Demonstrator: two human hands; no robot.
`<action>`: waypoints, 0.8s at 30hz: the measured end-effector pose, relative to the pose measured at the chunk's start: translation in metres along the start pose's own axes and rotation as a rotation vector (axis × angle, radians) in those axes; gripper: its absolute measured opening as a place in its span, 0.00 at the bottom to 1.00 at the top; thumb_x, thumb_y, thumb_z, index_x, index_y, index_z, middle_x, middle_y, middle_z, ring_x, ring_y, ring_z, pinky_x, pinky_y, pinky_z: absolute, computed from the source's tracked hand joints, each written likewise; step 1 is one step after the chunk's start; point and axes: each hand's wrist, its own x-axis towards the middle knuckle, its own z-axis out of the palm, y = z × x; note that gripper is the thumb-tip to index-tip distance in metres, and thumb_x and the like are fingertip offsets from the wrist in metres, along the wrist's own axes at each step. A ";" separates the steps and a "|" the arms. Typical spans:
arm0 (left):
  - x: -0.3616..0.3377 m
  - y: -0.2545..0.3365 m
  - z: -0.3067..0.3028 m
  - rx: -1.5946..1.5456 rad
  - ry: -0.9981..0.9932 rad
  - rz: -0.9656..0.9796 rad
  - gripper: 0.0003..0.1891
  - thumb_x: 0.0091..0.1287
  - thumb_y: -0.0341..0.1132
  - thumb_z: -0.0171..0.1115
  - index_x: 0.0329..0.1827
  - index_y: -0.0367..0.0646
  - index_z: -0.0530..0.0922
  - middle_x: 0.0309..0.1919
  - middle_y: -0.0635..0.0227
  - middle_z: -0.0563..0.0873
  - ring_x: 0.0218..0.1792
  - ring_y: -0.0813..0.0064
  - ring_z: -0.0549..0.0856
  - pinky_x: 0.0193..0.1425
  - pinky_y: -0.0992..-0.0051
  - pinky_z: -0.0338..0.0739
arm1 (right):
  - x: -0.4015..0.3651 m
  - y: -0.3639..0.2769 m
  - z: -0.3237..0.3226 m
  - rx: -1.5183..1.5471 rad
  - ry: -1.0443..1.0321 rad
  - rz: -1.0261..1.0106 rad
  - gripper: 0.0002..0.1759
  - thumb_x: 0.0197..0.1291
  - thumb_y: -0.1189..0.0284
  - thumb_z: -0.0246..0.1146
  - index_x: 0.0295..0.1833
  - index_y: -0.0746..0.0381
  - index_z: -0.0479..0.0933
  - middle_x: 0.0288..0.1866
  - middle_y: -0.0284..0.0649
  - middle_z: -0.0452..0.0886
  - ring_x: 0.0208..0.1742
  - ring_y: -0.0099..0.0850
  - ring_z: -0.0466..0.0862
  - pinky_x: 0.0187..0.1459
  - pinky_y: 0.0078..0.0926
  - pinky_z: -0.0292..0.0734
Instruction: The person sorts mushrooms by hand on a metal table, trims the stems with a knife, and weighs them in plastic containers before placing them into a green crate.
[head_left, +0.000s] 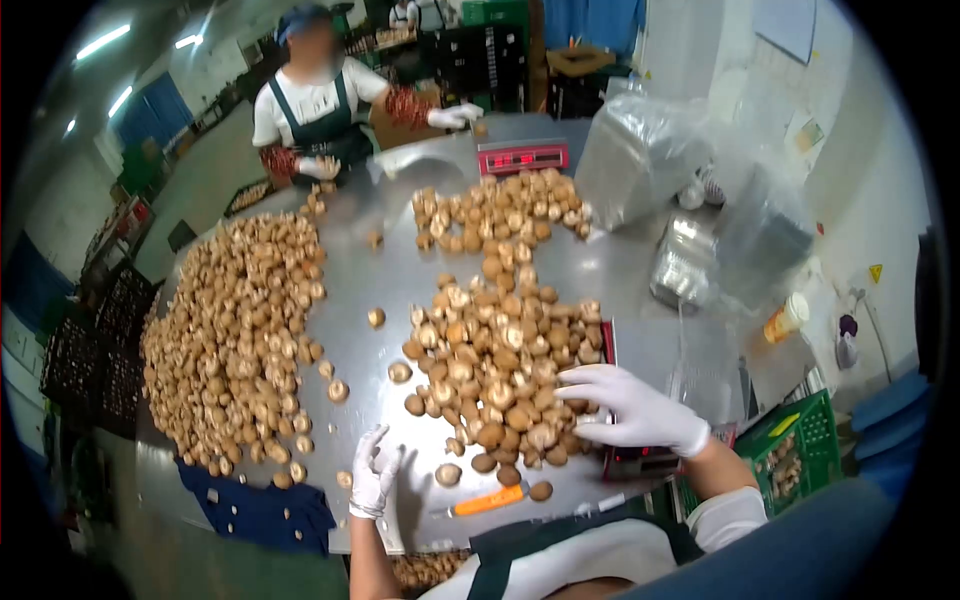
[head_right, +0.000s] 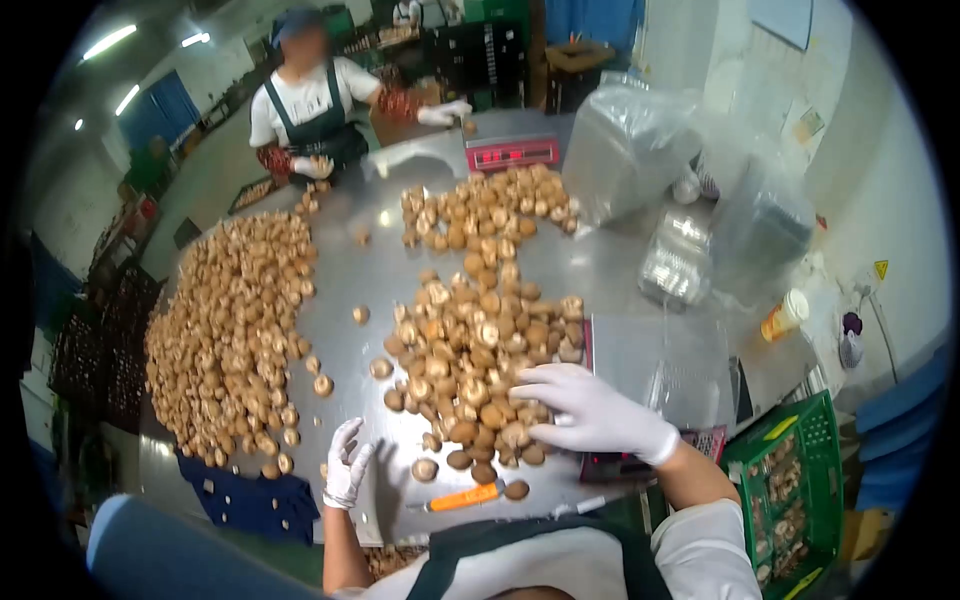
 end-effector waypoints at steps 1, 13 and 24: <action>-0.021 0.000 0.005 -0.052 0.089 -0.072 0.26 0.60 0.35 0.65 0.61 0.41 0.71 0.60 0.58 0.70 0.62 0.63 0.71 0.63 0.65 0.66 | -0.021 -0.007 -0.004 0.078 0.034 0.081 0.24 0.52 0.69 0.64 0.56 0.64 0.74 0.57 0.47 0.74 0.59 0.44 0.73 0.62 0.36 0.65; -0.098 0.007 0.131 0.611 -0.104 0.214 0.25 0.50 0.36 0.68 0.53 0.44 0.76 0.45 0.62 0.78 0.46 0.57 0.76 0.51 0.63 0.72 | -0.134 0.011 0.109 0.218 -0.127 0.381 0.21 0.56 0.64 0.61 0.53 0.64 0.75 0.48 0.48 0.79 0.51 0.42 0.78 0.54 0.36 0.72; -0.104 -0.005 0.106 0.734 -0.152 0.188 0.17 0.48 0.32 0.64 0.44 0.50 0.79 0.36 0.67 0.80 0.42 0.62 0.76 0.47 0.63 0.71 | -0.108 0.030 0.170 0.024 -0.155 0.119 0.17 0.54 0.66 0.60 0.50 0.59 0.74 0.49 0.41 0.74 0.50 0.41 0.74 0.51 0.37 0.70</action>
